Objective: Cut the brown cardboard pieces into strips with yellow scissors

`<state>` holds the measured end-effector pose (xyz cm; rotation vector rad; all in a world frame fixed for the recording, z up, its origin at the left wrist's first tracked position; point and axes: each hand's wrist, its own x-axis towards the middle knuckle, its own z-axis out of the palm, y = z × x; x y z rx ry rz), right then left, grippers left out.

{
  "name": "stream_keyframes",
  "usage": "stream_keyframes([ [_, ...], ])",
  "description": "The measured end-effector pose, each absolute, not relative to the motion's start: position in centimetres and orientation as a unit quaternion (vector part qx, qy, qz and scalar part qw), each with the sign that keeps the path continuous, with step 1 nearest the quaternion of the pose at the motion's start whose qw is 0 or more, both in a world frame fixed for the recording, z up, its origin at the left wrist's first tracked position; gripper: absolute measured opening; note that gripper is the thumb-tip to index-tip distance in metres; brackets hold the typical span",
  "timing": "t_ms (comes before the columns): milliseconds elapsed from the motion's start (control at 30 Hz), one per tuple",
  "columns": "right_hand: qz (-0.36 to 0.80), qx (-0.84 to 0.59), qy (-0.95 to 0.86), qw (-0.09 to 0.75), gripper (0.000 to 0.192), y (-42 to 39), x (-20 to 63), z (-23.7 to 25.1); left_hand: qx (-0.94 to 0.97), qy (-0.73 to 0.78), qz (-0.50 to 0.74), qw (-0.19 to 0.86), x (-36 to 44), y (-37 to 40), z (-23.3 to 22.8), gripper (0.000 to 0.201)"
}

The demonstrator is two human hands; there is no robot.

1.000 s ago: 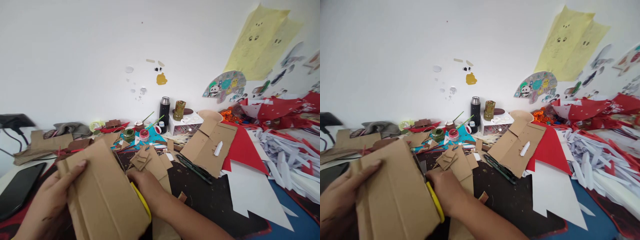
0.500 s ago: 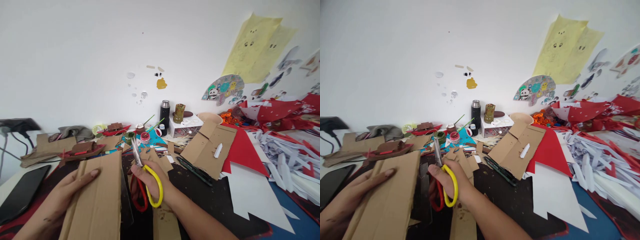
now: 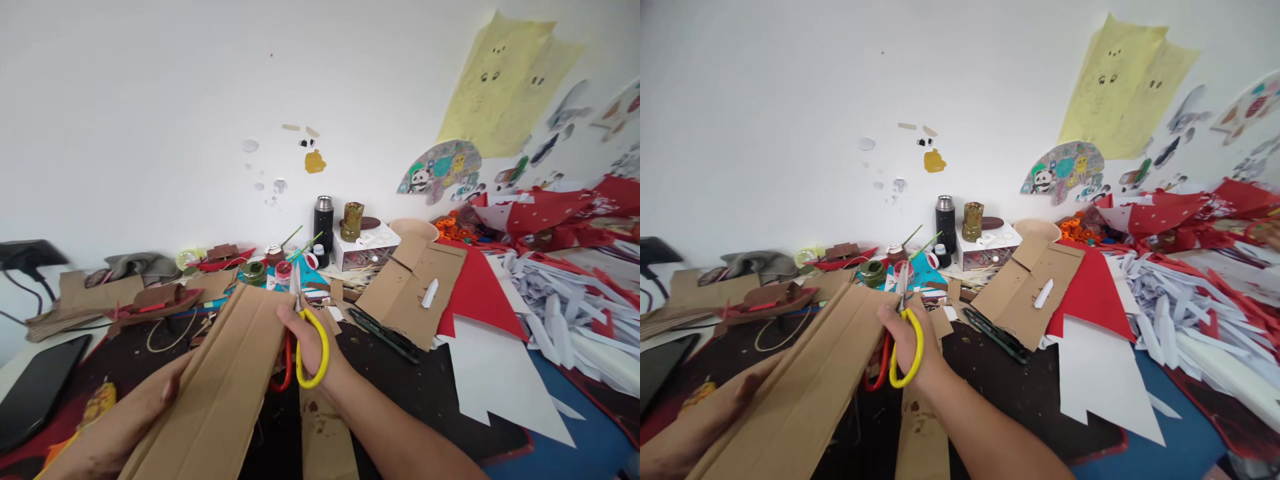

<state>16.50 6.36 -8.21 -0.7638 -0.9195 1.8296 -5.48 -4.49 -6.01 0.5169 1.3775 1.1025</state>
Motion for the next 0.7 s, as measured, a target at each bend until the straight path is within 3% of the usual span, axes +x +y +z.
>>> stream_keyframes([
  [133,0.714,-0.305,-0.336,0.533,0.049,7.2,16.8,-7.9,0.292,0.624,0.374,0.621,-6.9,-5.2,-6.1,0.076],
  [267,0.709,-0.308,-0.348,0.530,0.049,7.5,16.9,-8.0,0.281,0.668,0.415,0.550,-6.8,-3.9,-4.7,0.085],
  [367,0.726,-0.311,-0.360,0.496,0.054,7.7,16.8,-8.1,0.282,0.670,0.460,0.510,-6.8,-2.4,-3.4,0.064],
  [467,0.738,-0.300,-0.368,0.480,0.057,7.6,16.8,-8.0,0.237,0.671,0.511,0.482,-7.0,-1.6,-2.7,0.059],
  [567,0.728,-0.310,-0.359,0.496,0.055,7.5,16.9,-7.6,0.174,0.637,0.561,0.500,-6.8,-2.4,-2.9,0.069],
  [667,0.700,-0.343,-0.336,0.529,0.052,7.7,17.2,-7.3,0.225,0.585,0.577,0.523,-6.5,-3.9,-4.1,0.097],
  [700,0.690,-0.353,-0.328,0.541,0.052,7.8,17.3,-7.3,0.246,0.596,0.575,0.504,-6.5,-4.3,-4.5,0.094],
])
